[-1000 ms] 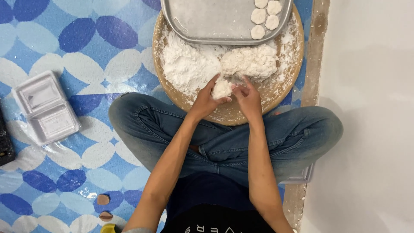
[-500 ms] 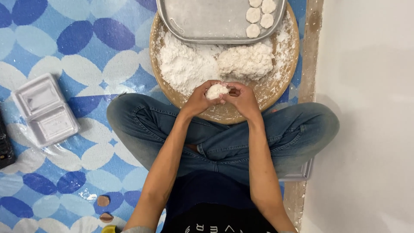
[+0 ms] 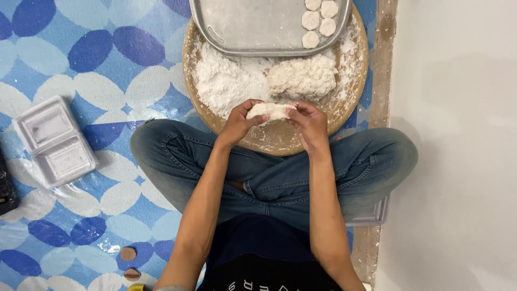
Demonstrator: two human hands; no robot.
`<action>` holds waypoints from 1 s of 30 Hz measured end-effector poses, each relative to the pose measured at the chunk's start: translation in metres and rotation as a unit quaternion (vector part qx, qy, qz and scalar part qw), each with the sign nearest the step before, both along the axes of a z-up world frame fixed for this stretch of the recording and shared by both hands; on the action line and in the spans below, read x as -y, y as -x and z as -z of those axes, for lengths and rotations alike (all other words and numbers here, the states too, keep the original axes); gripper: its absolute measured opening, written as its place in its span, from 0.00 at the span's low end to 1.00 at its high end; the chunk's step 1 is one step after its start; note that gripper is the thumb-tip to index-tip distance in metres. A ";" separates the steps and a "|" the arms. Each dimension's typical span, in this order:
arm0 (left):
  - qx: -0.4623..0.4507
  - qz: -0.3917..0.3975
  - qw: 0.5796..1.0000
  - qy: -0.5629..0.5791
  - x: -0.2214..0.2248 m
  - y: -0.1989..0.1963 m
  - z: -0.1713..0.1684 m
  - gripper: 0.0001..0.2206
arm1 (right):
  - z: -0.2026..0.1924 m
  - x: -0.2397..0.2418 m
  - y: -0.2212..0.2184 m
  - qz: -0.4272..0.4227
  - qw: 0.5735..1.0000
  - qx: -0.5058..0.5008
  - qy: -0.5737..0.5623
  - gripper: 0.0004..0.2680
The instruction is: A person sitting on the floor pinches pieces of dough from a bowl of flour, rolls them into small balls between their hands, and arranges them on a metal tray.
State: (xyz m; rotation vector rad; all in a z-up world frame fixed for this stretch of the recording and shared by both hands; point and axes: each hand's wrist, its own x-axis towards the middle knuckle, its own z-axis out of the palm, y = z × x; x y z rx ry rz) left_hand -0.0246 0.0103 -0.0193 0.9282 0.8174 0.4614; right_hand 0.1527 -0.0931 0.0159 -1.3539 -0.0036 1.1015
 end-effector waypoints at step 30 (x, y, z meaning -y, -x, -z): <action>-0.041 0.022 0.997 0.058 0.008 -0.012 -0.012 0.18 | -0.016 0.004 0.006 -0.236 0.947 0.211 0.062 0.11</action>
